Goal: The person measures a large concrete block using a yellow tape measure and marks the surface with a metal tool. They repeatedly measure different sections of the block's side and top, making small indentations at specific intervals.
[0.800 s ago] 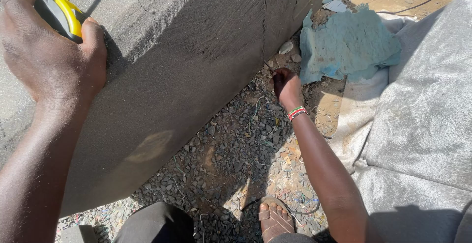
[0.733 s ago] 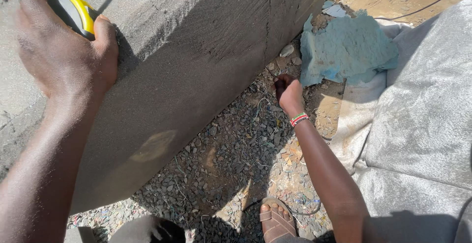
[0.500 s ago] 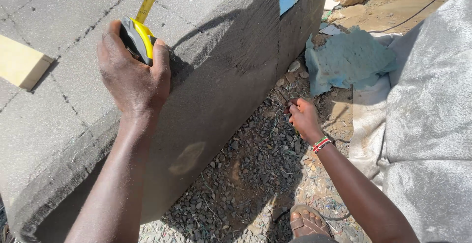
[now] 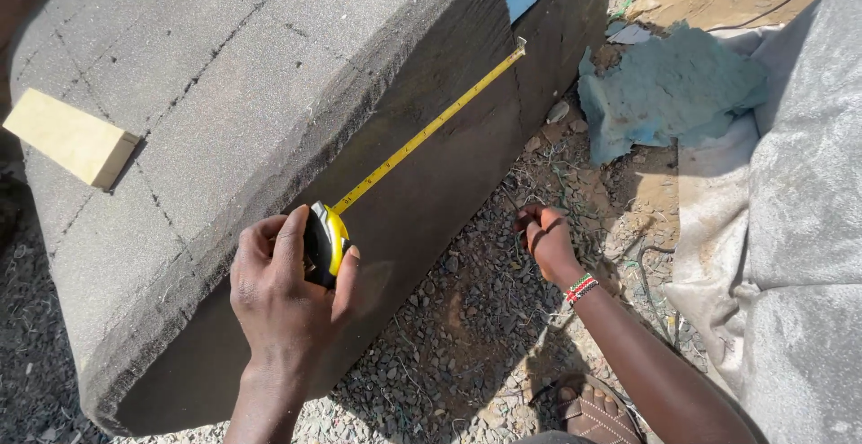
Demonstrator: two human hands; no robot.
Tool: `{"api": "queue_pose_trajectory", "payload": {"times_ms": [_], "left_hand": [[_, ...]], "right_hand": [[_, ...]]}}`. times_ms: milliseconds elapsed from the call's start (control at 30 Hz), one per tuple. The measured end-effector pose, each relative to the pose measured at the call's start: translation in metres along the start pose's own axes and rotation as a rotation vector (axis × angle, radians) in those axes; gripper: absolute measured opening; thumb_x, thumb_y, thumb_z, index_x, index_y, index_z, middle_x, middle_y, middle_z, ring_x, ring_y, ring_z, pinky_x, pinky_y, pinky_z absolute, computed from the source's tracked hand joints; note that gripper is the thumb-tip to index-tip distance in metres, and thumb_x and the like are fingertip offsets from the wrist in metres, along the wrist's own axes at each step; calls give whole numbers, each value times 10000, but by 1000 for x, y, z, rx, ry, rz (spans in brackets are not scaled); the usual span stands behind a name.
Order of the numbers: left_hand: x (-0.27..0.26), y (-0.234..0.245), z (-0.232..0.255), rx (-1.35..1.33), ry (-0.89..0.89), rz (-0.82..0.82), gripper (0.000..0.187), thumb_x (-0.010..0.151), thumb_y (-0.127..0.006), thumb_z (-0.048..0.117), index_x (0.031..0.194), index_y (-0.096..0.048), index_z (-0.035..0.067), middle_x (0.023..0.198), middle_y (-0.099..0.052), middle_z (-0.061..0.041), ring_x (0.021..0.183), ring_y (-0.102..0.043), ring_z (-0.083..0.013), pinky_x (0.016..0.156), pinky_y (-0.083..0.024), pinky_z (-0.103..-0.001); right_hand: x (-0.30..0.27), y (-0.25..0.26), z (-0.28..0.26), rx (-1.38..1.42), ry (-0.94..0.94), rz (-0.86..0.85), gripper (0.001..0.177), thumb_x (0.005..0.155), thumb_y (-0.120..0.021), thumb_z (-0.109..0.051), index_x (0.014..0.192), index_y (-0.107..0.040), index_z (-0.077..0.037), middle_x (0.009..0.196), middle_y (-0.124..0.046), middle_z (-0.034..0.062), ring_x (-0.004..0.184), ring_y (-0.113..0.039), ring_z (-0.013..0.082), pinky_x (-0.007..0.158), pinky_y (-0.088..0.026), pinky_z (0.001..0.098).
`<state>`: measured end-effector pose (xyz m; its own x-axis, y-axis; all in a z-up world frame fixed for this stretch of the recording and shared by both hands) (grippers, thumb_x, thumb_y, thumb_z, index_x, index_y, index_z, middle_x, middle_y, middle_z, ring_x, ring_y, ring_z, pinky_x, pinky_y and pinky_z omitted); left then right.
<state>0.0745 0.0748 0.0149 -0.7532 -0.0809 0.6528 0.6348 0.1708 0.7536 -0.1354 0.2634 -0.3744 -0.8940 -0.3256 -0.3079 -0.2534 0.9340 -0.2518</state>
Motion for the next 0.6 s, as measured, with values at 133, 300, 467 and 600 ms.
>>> {"api": "queue_pose_trajectory", "payload": {"times_ms": [133,300,467,600], "left_hand": [[16,-15,12,31,49,13,632,843,-854,406,1366,-756,64,1164,-655,-136,998,-670,-313,882,-562,-493],[27,-32,34,24,114,49,613,847,-832,373,1325,-721,7,1139,-625,-180,1028,-635,-360,953,-502,-526],[29,-58,46,59,135,43,603,829,-839,393,1310,-750,40,1152,-655,-140,1033,-646,-326,943,-510,-515],[29,-68,50,123,189,8,612,834,-840,416,1311,-769,40,1188,-643,-137,1040,-658,-329,987,-522,-505]], "right_hand": [[10,28,27,53,-54,52,203,1141,-480,-24,1150,-682,-14,933,-715,147,697,-493,204,598,-411,359],[15,81,28,-107,28,98,305,1145,-602,-191,853,-529,-140,693,-458,-7,618,-578,109,509,-398,260],[12,120,-4,13,-39,189,231,1099,-639,-188,1215,-709,-2,940,-702,117,640,-537,147,510,-407,258],[14,120,-1,51,-13,201,265,1107,-636,-225,1237,-734,-15,953,-718,123,663,-566,150,516,-446,259]]}}
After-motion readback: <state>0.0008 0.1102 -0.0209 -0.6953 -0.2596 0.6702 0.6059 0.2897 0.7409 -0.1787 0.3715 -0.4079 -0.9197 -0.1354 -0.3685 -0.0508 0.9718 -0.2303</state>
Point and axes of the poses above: each hand's wrist, its own x-axis towards the middle knuckle, its own y-axis out of the back of the hand, z = x × y, the point moved 7 cm from there along x, towards the middle knuckle
